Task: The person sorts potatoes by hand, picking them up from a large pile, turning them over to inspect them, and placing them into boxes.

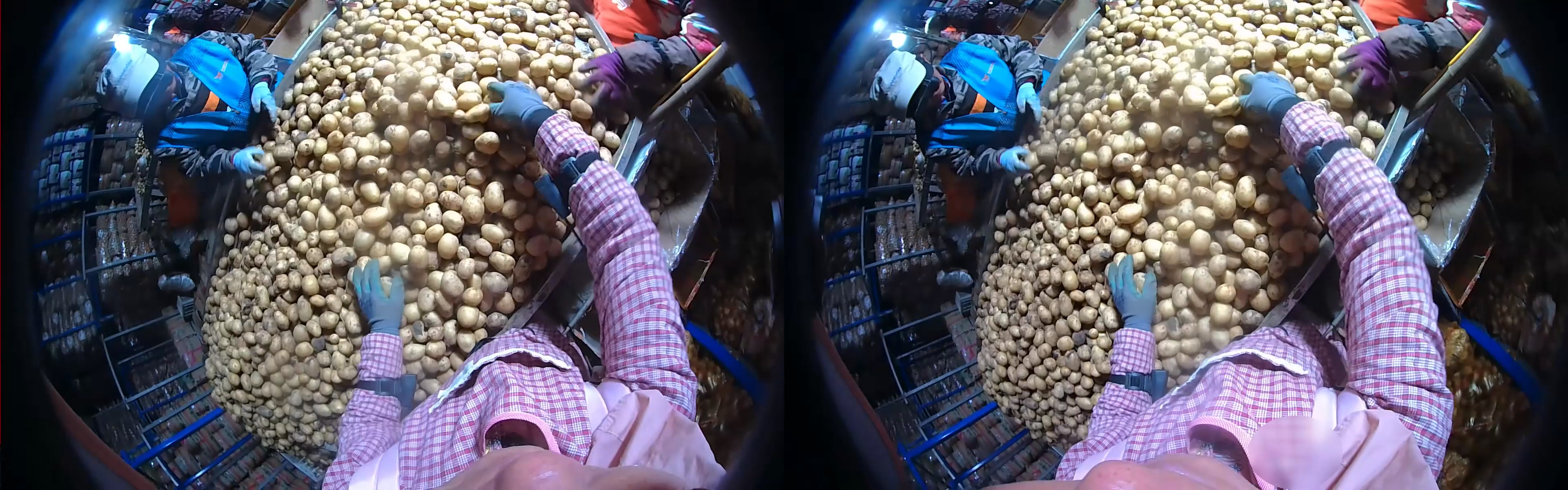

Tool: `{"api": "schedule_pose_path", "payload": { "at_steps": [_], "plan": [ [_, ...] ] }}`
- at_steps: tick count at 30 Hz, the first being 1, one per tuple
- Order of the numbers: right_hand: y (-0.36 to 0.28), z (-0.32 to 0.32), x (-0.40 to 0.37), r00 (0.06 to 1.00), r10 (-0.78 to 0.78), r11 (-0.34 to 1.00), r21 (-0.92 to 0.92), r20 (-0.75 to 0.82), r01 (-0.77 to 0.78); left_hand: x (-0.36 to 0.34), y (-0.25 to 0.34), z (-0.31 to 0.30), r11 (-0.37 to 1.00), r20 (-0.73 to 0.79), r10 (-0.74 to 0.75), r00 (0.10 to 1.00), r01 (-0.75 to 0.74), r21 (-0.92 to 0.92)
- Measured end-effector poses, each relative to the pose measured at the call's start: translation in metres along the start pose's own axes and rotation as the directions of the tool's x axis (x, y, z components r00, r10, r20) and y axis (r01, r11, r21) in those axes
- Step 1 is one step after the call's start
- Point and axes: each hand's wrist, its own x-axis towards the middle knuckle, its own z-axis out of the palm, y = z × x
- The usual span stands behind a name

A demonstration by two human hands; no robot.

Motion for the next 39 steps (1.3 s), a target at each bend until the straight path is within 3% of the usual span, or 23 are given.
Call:
{"api": "schedule_pose_path", "payload": {
  "at_steps": [3,6,8,10,11,12,14,16,18,19,20,22,23,24,25,26,27,28,30,32,35,37,39],
  "plan": [
    [-0.009,0.003,-0.008,0.999,-0.038,0.990,-0.134,-0.022,0.035,0.002,0.003,-0.002,0.999,0.005,0.037,0.999,-0.037,0.015],
    [-0.005,0.001,-0.021,0.995,-0.098,0.982,0.161,-0.029,0.101,0.001,0.004,0.002,1.000,-0.028,0.018,0.999,-0.017,0.020],
    [-0.006,0.005,-0.036,0.990,-0.095,0.708,0.691,-0.107,0.143,0.002,0.005,0.001,0.999,-0.047,0.020,0.999,-0.019,0.027],
    [-0.006,-0.007,-0.063,0.992,-0.063,0.220,0.971,0.111,-0.095,0.002,0.008,0.002,0.999,-0.058,0.024,0.998,-0.022,0.041],
    [0.001,0.003,-0.068,0.975,-0.007,-0.030,0.975,0.220,-0.220,0.003,0.007,0.005,0.999,-0.078,0.036,0.996,-0.033,0.042],
    [0.000,0.006,-0.080,0.960,-0.007,-0.132,0.952,0.279,-0.277,0.002,0.006,0.007,0.998,-0.096,0.050,0.994,-0.046,0.043],
    [-0.007,0.008,-0.104,0.900,-0.135,-0.298,0.849,0.415,-0.436,0.004,0.005,0.010,0.997,-0.126,0.070,0.990,-0.066,0.034],
    [-0.020,0.022,-0.132,0.937,-0.167,-0.379,0.857,0.308,-0.349,0.003,0.004,0.009,0.997,-0.132,0.077,0.988,-0.073,0.030],
    [-0.033,0.029,-0.155,0.876,-0.324,-0.477,0.738,0.356,-0.477,0.004,0.001,0.009,0.997,-0.122,0.064,0.990,-0.068,-0.028],
    [-0.040,0.042,-0.162,0.894,-0.278,-0.430,0.786,0.352,-0.443,0.005,-0.001,0.010,0.998,-0.120,0.046,0.992,-0.051,-0.037],
    [-0.050,0.041,-0.174,0.819,-0.409,-0.516,0.639,0.402,-0.571,0.005,-0.002,0.009,0.999,-0.117,0.025,0.993,-0.030,-0.044],
    [-0.080,0.041,-0.200,0.846,-0.253,-0.484,0.696,0.469,-0.530,0.013,0.000,0.000,0.983,-0.132,0.065,0.989,-0.086,-0.162],
    [-0.073,0.066,-0.201,0.767,-0.441,-0.473,0.606,0.466,-0.640,0.017,0.017,-0.010,0.980,-0.232,0.119,0.965,-0.152,-0.128],
    [-0.086,0.069,-0.213,0.769,-0.418,-0.430,0.640,0.484,-0.637,0.020,0.029,-0.012,0.942,-0.263,0.117,0.958,-0.191,-0.275],
    [-0.094,0.079,-0.222,0.715,-0.492,-0.410,0.591,0.497,-0.694,0.018,0.056,-0.025,0.850,-0.217,0.005,0.976,-0.118,-0.513],
    [-0.102,0.088,-0.231,0.655,-0.564,-0.384,0.542,0.503,-0.747,0.016,0.072,-0.025,0.769,-0.161,0.006,0.987,-0.107,-0.631],
    [-0.121,0.084,-0.247,0.739,-0.417,-0.271,0.704,0.529,-0.657,0.013,0.090,-0.038,0.702,-0.116,0.047,0.992,-0.116,-0.703],
    [-0.130,0.089,-0.260,0.726,-0.417,-0.272,0.688,0.546,-0.673,0.010,0.109,-0.051,0.630,-0.071,0.089,0.993,-0.111,-0.769],
    [-0.145,0.101,-0.283,0.698,-0.357,-0.334,0.613,0.621,-0.716,-0.003,0.112,-0.043,0.694,-0.072,0.163,0.984,-0.166,-0.700],
    [-0.142,0.113,-0.293,0.694,-0.418,-0.265,0.651,0.586,-0.711,-0.018,0.108,-0.041,0.664,0.010,0.155,0.988,-0.096,-0.742],
    [-0.130,0.132,-0.299,0.661,-0.589,-0.236,0.684,0.464,-0.690,-0.035,0.104,-0.047,0.674,0.001,0.122,0.993,-0.082,-0.735],
    [-0.140,0.123,-0.312,0.728,-0.431,-0.163,0.747,0.533,-0.644,-0.040,0.099,-0.051,0.674,0.005,0.094,0.996,-0.060,-0.736],
    [-0.162,0.111,-0.316,0.637,-0.382,-0.231,0.598,0.669,-0.767,-0.045,0.095,-0.054,0.671,0.002,0.052,0.999,-0.033,-0.741]
  ]
}}
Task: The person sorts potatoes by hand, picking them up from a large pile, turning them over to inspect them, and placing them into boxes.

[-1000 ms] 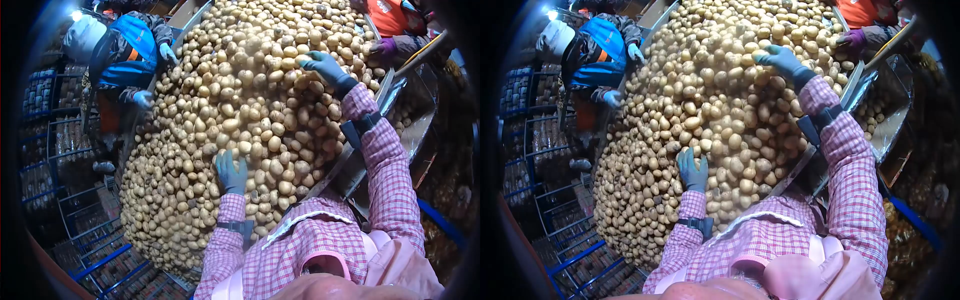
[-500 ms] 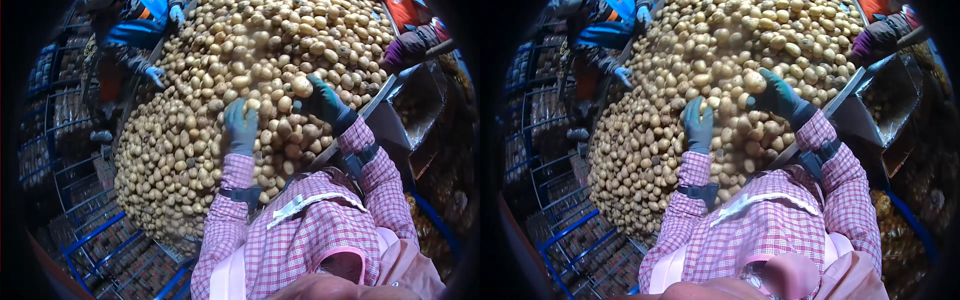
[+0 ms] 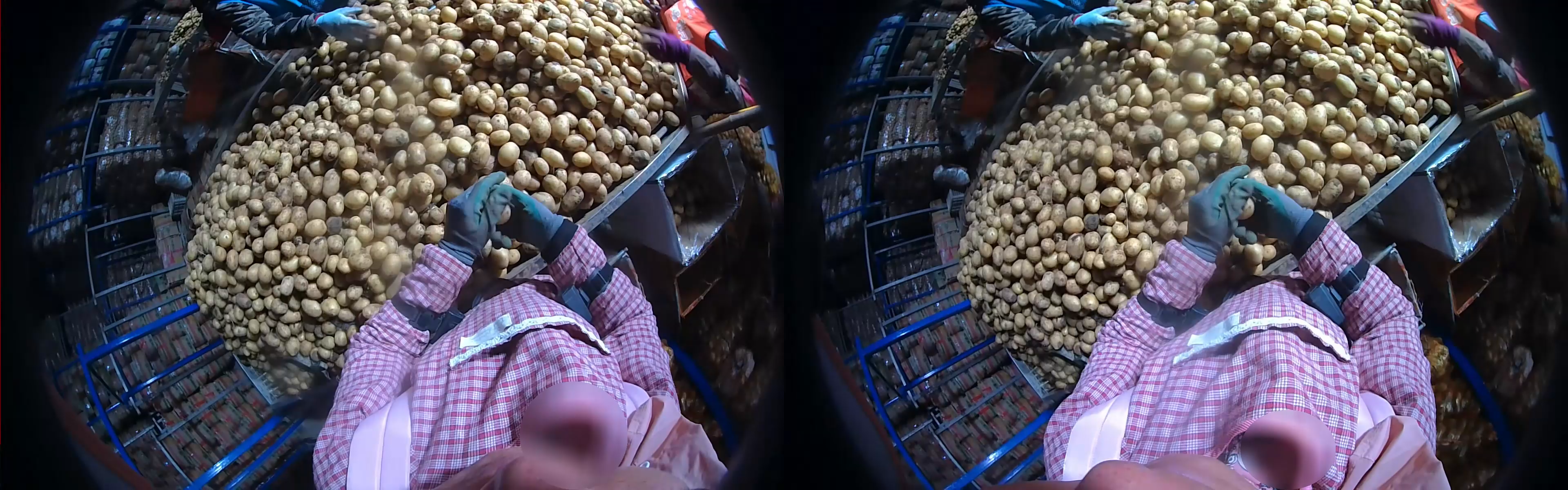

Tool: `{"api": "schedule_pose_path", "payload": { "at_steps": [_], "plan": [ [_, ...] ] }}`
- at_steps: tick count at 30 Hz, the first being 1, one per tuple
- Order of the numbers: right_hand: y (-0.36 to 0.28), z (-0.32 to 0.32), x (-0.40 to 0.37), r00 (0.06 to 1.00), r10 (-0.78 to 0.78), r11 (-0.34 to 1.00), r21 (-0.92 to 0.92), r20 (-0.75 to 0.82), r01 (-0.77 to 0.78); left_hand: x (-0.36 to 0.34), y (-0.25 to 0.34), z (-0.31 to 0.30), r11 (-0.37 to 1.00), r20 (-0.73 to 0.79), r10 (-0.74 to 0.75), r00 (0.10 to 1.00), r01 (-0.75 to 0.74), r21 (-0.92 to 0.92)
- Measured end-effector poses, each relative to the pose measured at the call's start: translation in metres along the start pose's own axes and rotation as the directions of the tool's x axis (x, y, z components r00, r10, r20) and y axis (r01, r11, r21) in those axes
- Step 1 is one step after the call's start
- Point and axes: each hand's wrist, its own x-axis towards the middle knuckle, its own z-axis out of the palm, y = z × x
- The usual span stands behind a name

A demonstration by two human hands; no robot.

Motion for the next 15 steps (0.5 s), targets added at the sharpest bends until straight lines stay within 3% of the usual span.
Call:
{"api": "schedule_pose_path", "payload": {
  "at_steps": [1,3,5,6,9,10,13,14,15],
  "plan": [
    [0.001,0.006,0.000,0.996,0.076,0.995,0.073,-0.042,-0.073,-0.002,-0.001,-0.002,1.000,-0.016,-0.014,1.000,0.014,-0.004],
    [0.003,-0.008,0.002,0.980,0.098,0.989,-0.129,0.175,-0.076,-0.003,-0.005,-0.004,0.997,-0.034,-0.057,0.998,0.055,-0.055],
    [-0.003,0.002,-0.001,0.979,0.156,0.985,-0.100,0.133,-0.144,0.001,-0.008,-0.002,0.984,-0.075,-0.110,0.991,0.098,-0.151],
    [-0.003,0.000,-0.001,0.976,0.153,0.988,-0.056,0.154,-0.146,0.003,-0.019,0.003,0.990,-0.101,-0.068,0.993,0.054,-0.133],
    [-0.008,0.002,-0.005,0.979,0.177,0.984,0.009,-0.099,-0.177,0.012,-0.045,-0.010,0.976,-0.031,-0.149,0.988,0.142,-0.162],
    [-0.008,-0.025,0.003,0.982,0.126,0.990,-0.081,0.141,-0.115,0.023,-0.050,-0.022,0.965,-0.042,-0.233,0.972,0.225,-0.133],
    [-0.036,-0.010,-0.014,0.980,-0.008,0.987,-0.157,0.200,0.040,0.067,-0.084,-0.059,0.952,-0.166,-0.001,0.986,0.051,0.301],
    [-0.046,-0.013,-0.019,0.976,-0.002,0.967,-0.250,0.217,0.057,0.084,-0.092,-0.068,0.955,-0.149,-0.055,0.987,0.096,0.281],
    [-0.047,-0.016,-0.019,0.980,-0.032,0.970,-0.231,0.195,0.077,0.099,-0.105,-0.074,0.918,-0.121,-0.030,0.992,0.075,0.389]
  ]
}}
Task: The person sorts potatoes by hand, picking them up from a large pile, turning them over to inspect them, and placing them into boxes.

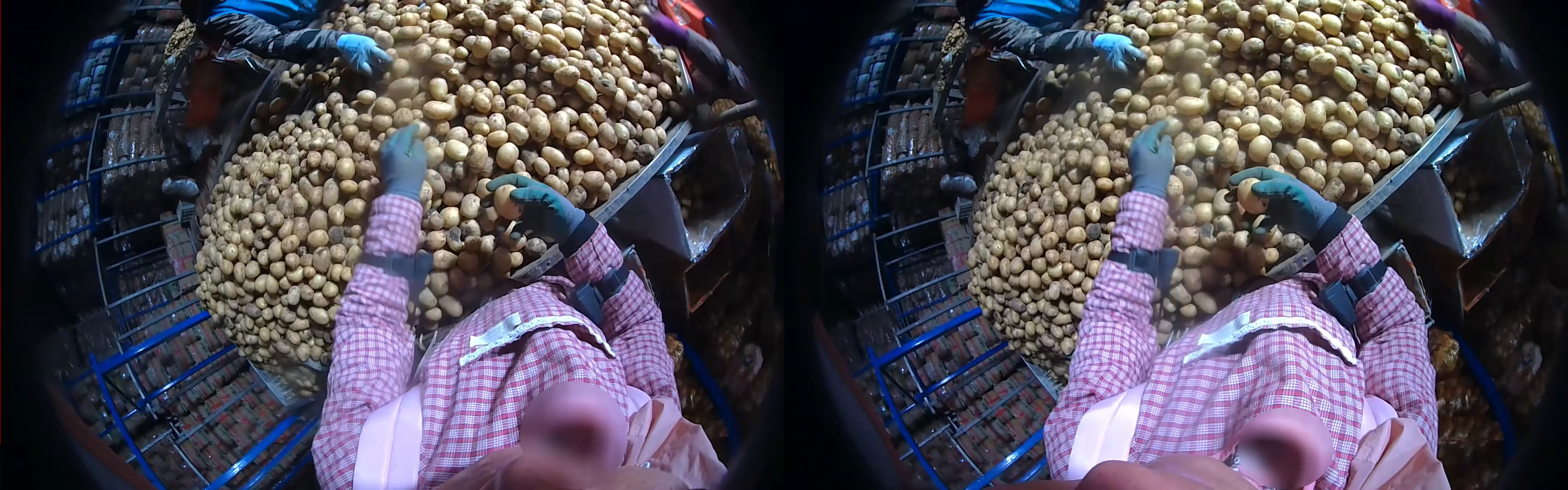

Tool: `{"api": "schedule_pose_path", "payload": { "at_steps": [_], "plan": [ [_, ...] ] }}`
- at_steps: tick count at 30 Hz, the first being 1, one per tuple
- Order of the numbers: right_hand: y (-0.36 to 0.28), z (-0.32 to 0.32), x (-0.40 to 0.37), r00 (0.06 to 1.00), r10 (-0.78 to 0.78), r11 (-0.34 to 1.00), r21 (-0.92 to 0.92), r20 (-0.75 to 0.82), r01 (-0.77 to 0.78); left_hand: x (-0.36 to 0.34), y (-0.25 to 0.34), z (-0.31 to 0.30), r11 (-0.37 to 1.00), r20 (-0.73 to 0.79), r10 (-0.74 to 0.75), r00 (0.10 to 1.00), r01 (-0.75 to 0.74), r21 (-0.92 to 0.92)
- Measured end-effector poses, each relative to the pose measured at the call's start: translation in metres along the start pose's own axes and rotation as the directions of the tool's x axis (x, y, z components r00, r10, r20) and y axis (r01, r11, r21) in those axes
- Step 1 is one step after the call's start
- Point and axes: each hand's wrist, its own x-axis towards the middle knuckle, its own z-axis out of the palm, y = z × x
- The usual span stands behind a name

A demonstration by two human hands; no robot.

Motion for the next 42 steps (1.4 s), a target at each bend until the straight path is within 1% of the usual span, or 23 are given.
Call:
{"api": "schedule_pose_path", "payload": {
  "at_steps": [2,3,5,8,10,11,12,13,15,18,19,20,22,25,27,28,29,30,34,36,37,39,42],
  "plan": [
    [-0.002,-0.001,-0.002,0.997,-0.039,0.999,0.031,-0.064,0.041,0.021,-0.020,0.009,0.974,0.044,0.057,0.997,-0.065,0.216],
    [-0.012,0.002,-0.007,0.992,0.093,0.991,0.104,-0.083,-0.084,0.026,-0.024,0.017,0.945,0.058,0.041,0.997,-0.057,0.322],
    [0.001,-0.019,0.005,0.994,0.031,0.992,0.129,-0.108,-0.017,0.035,-0.020,0.031,0.852,0.075,0.007,0.997,-0.045,0.522],
    [-0.003,-0.010,0.003,0.985,-0.030,0.997,0.067,-0.171,0.042,0.056,-0.009,0.033,0.851,0.162,-0.141,0.977,0.036,0.524],
    [-0.009,-0.009,0.001,0.979,-0.051,0.999,-0.025,-0.195,0.047,0.066,-0.013,0.022,0.947,0.255,-0.311,0.916,0.321,0.002],
    [-0.005,-0.019,0.002,0.984,-0.122,0.992,0.011,-0.127,0.124,0.068,-0.015,0.023,0.821,0.298,-0.363,0.883,0.455,-0.346],
    [-0.002,-0.025,0.003,0.984,-0.128,0.991,0.012,-0.125,0.131,0.062,-0.018,0.023,0.559,0.364,-0.402,0.840,0.540,-0.630],
    [0.002,-0.030,0.005,0.984,-0.130,0.991,0.014,-0.120,0.133,0.049,0.000,0.010,0.371,0.468,-0.283,0.838,0.545,-0.752],
    [0.001,-0.026,0.008,0.969,-0.158,0.987,0.002,-0.193,0.161,0.028,0.038,0.000,0.255,0.552,-0.151,0.820,0.572,-0.780],
    [0.006,-0.030,0.014,0.993,-0.096,0.970,0.232,0.061,0.080,-0.006,0.082,0.005,0.168,0.573,0.019,0.819,0.563,-0.809],
    [0.007,-0.020,0.014,0.998,-0.060,0.962,0.265,-0.030,0.066,-0.016,0.083,0.011,0.101,0.656,0.072,0.752,0.648,-0.755],
    [0.007,-0.015,0.013,0.994,-0.109,0.966,0.240,0.031,0.098,-0.032,0.106,0.009,0.441,0.585,0.071,0.808,0.500,-0.745],
    [0.008,-0.003,0.007,0.998,-0.053,0.984,0.168,-0.017,0.055,-0.051,0.113,0.022,0.263,0.720,0.090,0.688,0.681,-0.684],
    [0.005,0.017,-0.011,0.994,-0.100,0.987,0.127,-0.032,0.103,-0.063,0.128,0.016,0.288,0.721,0.229,0.654,0.662,-0.692],
    [0.016,0.013,-0.017,0.904,-0.404,0.906,-0.072,0.141,0.417,-0.065,0.139,0.011,0.501,0.749,0.156,0.645,0.602,-0.622],
    [0.020,0.010,-0.021,0.878,-0.449,0.878,-0.102,0.168,0.468,-0.068,0.144,0.011,0.606,0.753,0.083,0.652,0.567,-0.558],
    [0.023,0.008,-0.026,0.849,-0.492,0.845,-0.130,0.194,0.520,-0.073,0.149,0.018,0.668,0.665,0.184,0.724,0.404,-0.625],
    [0.027,0.005,-0.031,0.817,-0.534,0.808,-0.154,0.219,0.569,-0.076,0.156,0.025,0.606,0.646,0.180,0.741,0.434,-0.666],
    [0.033,-0.014,-0.066,0.950,-0.313,0.936,0.176,0.025,0.303,-0.085,0.159,0.062,0.432,0.591,0.034,0.806,0.521,-0.736],
    [0.033,-0.029,-0.096,0.972,-0.198,0.945,0.237,-0.126,0.223,-0.082,0.164,0.062,0.459,0.540,0.024,0.841,0.471,-0.753],
    [0.023,-0.015,-0.120,0.878,-0.314,0.894,0.199,-0.361,0.402,-0.080,0.157,0.064,0.508,0.512,0.041,0.858,0.424,-0.750],
    [0.017,-0.047,-0.172,0.749,-0.365,0.882,0.054,-0.552,0.469,-0.074,0.126,0.067,0.607,0.449,0.040,0.892,0.336,-0.721],
    [0.015,-0.113,-0.241,0.453,-0.520,0.790,-0.207,-0.724,0.577,-0.067,0.107,0.044,0.506,0.446,0.004,0.895,0.383,-0.773]
  ]
}}
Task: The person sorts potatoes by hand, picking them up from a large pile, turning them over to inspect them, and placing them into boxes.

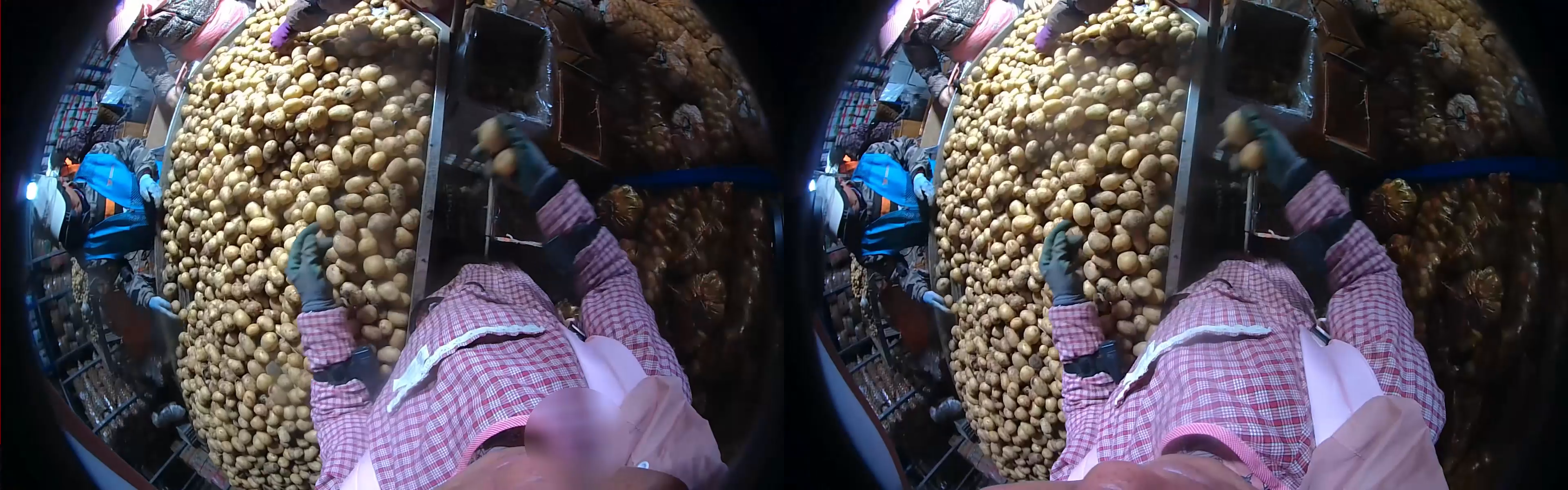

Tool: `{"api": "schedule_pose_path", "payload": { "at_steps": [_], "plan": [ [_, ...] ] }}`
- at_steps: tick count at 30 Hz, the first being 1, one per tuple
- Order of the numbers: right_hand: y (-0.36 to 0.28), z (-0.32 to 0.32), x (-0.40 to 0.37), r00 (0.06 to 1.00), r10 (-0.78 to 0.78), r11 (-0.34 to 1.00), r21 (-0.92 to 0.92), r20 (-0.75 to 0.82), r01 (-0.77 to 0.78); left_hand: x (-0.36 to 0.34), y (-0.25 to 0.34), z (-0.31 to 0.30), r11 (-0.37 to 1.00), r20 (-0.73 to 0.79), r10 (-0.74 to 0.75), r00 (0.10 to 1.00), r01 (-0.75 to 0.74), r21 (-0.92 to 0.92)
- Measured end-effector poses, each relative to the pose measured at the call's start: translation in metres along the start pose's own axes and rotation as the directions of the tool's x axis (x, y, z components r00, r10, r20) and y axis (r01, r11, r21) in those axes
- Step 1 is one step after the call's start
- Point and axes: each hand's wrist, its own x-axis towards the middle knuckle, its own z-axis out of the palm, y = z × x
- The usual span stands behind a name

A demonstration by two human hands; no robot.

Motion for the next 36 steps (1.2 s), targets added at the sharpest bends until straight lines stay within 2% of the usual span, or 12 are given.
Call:
{"api": "schedule_pose_path", "payload": {
  "at_steps": [5,7,14,20,22,26,28,30,31,32,34,36],
  "plan": [
    [-0.041,-0.093,-0.013,0.931,-0.136,0.991,-0.052,-0.340,0.126,-0.010,0.004,-0.058,0.996,-0.275,0.007,0.961,0.016,0.083],
    [-0.056,-0.116,-0.021,0.875,-0.074,0.997,-0.066,-0.479,0.048,-0.016,0.005,-0.092,0.989,-0.335,0.009,0.942,0.041,0.142],
    [-0.091,-0.187,-0.012,0.810,-0.255,0.961,-0.228,-0.528,0.155,-0.043,0.008,-0.156,0.981,-0.470,0.090,0.878,0.003,0.193],
    [-0.083,-0.179,0.033,0.886,-0.143,0.986,-0.146,-0.441,0.087,-0.053,0.002,-0.173,0.950,-0.505,0.133,0.853,0.037,0.311],
    [-0.085,-0.151,0.055,0.794,-0.341,0.939,-0.226,-0.504,0.260,-0.051,0.002,-0.172,0.956,-0.495,0.090,0.864,0.064,0.286],
    [-0.140,-0.183,0.127,0.926,-0.222,0.974,-0.117,-0.305,0.195,-0.044,-0.005,-0.172,0.980,-0.508,0.103,0.855,0.000,0.198],
    [-0.147,-0.168,0.138,0.874,-0.284,0.946,-0.264,-0.395,0.188,-0.048,0.001,-0.168,0.985,-0.512,0.038,0.858,0.055,0.164],
    [-0.135,-0.154,0.154,0.935,-0.239,0.960,-0.211,-0.264,0.185,-0.046,-0.006,-0.167,0.968,-0.430,0.071,0.900,0.041,0.246],
    [-0.110,-0.152,0.171,0.984,-0.166,0.984,-0.084,-0.071,0.160,-0.040,-0.008,-0.151,0.933,-0.401,0.202,0.894,-0.051,0.355],
    [-0.088,-0.152,0.183,0.985,-0.109,0.994,0.038,0.131,0.105,-0.036,-0.005,-0.134,0.937,-0.399,0.163,0.902,-0.014,0.350],
    [-0.045,-0.082,0.176,0.965,-0.059,0.973,-0.202,0.255,0.113,-0.016,-0.018,-0.118,0.772,-0.229,0.325,0.917,-0.118,0.624],
    [-0.029,0.062,0.093,0.978,-0.055,0.822,-0.547,0.200,0.158,-0.005,0.006,-0.068,0.747,-0.209,0.239,0.948,-0.042,0.663]
  ]
}}
